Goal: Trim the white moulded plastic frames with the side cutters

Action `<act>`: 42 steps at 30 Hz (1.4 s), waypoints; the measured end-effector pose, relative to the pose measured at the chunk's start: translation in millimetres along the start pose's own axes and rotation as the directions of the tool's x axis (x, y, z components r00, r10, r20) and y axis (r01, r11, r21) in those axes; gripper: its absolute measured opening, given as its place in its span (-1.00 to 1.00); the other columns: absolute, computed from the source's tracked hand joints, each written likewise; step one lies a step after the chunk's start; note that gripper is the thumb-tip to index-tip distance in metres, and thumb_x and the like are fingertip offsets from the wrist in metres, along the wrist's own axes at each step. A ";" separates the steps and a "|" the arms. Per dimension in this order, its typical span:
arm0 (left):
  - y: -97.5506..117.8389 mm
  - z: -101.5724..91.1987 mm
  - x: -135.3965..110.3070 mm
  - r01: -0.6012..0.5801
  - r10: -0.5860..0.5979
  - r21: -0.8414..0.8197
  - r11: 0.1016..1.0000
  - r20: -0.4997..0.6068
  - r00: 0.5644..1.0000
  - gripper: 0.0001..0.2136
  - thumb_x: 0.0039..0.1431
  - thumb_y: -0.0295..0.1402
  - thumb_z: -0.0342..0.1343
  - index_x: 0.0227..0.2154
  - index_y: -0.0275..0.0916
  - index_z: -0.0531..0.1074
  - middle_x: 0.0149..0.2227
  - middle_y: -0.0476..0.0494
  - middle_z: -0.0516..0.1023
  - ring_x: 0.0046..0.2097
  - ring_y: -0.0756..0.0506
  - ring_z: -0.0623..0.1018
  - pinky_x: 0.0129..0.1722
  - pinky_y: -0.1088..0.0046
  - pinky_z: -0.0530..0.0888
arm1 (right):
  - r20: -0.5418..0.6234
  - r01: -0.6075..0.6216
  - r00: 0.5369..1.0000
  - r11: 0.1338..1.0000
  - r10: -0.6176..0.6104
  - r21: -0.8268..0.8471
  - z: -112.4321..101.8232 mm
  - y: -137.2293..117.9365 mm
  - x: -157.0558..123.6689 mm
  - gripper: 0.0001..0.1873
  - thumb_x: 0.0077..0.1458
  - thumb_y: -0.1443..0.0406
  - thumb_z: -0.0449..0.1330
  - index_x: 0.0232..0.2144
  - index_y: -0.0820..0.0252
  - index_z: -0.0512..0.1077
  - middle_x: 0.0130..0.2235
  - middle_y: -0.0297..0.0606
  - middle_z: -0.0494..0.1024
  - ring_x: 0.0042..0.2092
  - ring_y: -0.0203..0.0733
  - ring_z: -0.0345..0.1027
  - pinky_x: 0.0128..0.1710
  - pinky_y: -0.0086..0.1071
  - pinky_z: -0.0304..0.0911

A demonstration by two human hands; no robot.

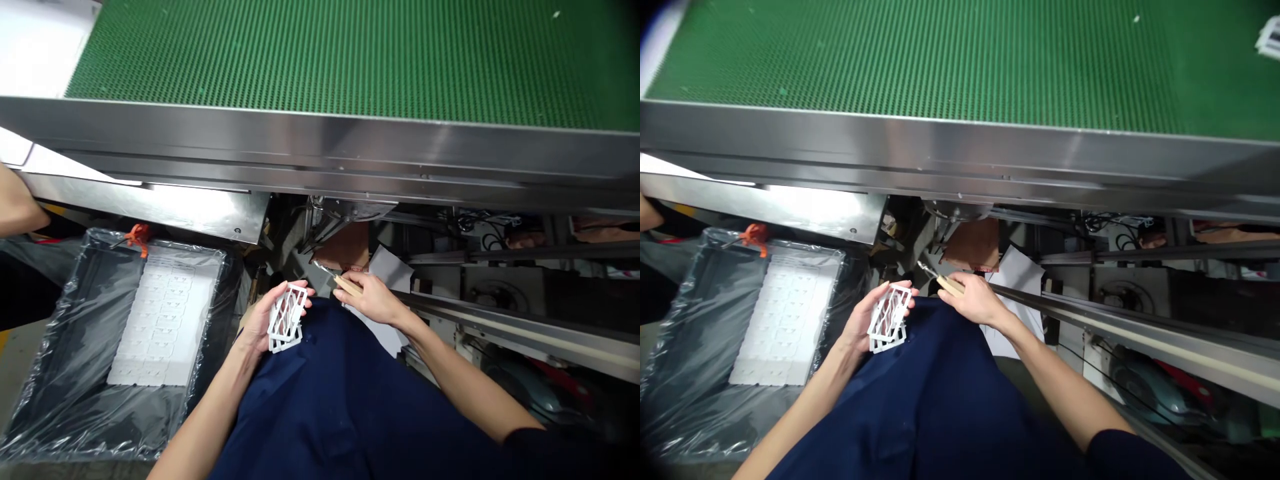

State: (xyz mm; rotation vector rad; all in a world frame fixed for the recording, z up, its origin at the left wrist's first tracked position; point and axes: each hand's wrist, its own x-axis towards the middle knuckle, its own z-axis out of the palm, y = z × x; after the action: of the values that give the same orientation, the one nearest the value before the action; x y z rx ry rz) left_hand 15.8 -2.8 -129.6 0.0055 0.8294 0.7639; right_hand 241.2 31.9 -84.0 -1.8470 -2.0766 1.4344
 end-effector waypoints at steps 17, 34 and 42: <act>-17.8 -51.3 11.6 -0.086 0.098 0.051 0.995 -0.349 0.932 -0.93 -0.03 -0.49 0.17 -0.47 -0.32 0.38 -0.66 0.02 0.36 -0.69 0.04 0.34 -0.74 0.57 0.31 | -0.065 0.317 0.920 0.830 -0.387 -0.459 46.1 -98.2 168.0 -0.45 0.00 -0.07 0.07 -0.14 0.23 0.34 -0.30 -0.15 0.46 -0.21 -0.06 0.35 -0.25 -0.30 0.18; 65.2 -260.6 -38.3 -0.368 0.191 -0.069 0.927 -0.758 0.623 -0.82 0.17 -0.30 0.09 -0.40 -0.34 0.37 -0.56 0.07 0.35 -0.62 0.09 0.33 -0.65 0.58 0.33 | -0.295 0.266 0.719 0.642 -0.629 -0.718 126.3 -157.1 304.6 -0.34 0.06 -0.03 0.06 0.05 0.34 0.22 0.03 0.10 0.29 0.06 0.16 0.12 0.03 -0.05 -0.01; 120.3 -348.5 99.4 -0.388 -0.065 -0.245 0.888 -0.904 0.423 -0.78 0.20 -0.30 0.06 -0.17 -0.33 0.37 -0.23 -0.15 0.45 -0.30 -0.06 0.49 -0.34 0.34 0.50 | -0.374 0.360 0.681 0.732 -0.630 -0.579 109.9 -129.9 247.5 -0.54 0.10 0.05 0.04 -0.12 0.31 0.35 -0.02 0.05 0.37 0.05 0.06 0.22 0.03 -0.08 0.15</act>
State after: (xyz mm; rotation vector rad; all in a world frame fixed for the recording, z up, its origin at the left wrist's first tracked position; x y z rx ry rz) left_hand -247.2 49.4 -401.4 -0.8201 1.7059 1.1507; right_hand 4.8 177.0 -199.2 -1.3259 -2.4231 0.2213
